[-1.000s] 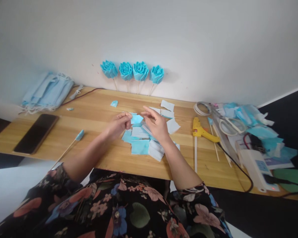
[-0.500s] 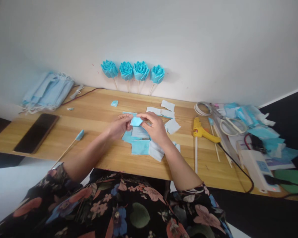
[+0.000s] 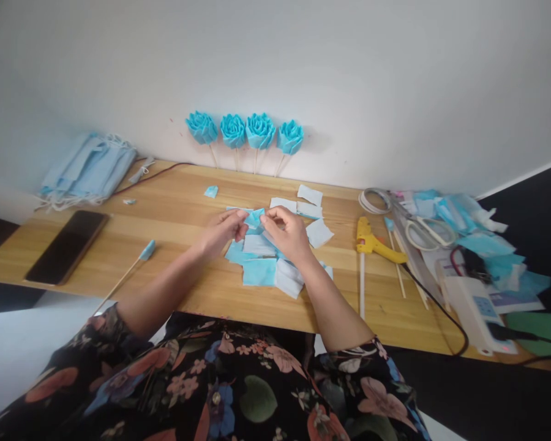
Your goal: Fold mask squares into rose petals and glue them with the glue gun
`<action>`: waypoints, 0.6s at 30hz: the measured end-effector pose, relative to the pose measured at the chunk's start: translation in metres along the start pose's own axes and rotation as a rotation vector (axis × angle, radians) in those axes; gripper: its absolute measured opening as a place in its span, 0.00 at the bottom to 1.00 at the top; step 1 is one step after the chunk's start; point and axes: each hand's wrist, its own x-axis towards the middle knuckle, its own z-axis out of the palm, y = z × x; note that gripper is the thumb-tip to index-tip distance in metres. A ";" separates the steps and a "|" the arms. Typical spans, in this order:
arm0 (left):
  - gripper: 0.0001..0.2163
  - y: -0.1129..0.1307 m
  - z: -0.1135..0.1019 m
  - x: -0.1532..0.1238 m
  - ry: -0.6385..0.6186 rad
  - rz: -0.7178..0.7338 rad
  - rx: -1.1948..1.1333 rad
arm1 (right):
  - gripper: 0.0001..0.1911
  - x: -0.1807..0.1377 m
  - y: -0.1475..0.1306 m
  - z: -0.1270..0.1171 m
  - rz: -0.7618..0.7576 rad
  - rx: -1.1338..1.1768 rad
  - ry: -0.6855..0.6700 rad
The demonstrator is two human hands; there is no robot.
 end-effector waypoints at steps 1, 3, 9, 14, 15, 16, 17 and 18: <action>0.17 0.001 0.000 -0.001 -0.018 0.005 0.013 | 0.09 0.000 0.000 0.000 0.013 -0.003 0.005; 0.15 0.003 0.001 -0.002 -0.056 0.002 0.052 | 0.10 0.000 0.001 0.000 0.026 -0.008 0.009; 0.13 0.005 0.001 -0.003 -0.022 -0.018 0.112 | 0.16 -0.001 0.005 -0.001 0.019 0.015 -0.002; 0.13 0.007 0.001 -0.004 -0.041 -0.010 0.110 | 0.13 -0.001 0.005 0.000 0.039 0.043 -0.050; 0.13 0.007 0.001 -0.005 -0.045 -0.009 0.114 | 0.12 -0.001 0.004 0.000 0.044 0.023 -0.062; 0.13 0.007 0.001 -0.005 -0.054 -0.009 0.119 | 0.12 -0.002 0.003 0.000 0.044 -0.002 -0.071; 0.13 0.007 0.001 -0.005 -0.067 -0.008 0.124 | 0.12 -0.002 0.002 0.000 0.040 -0.027 -0.076; 0.13 0.006 0.000 -0.005 -0.083 -0.005 0.129 | 0.12 -0.002 0.002 0.000 0.032 -0.049 -0.077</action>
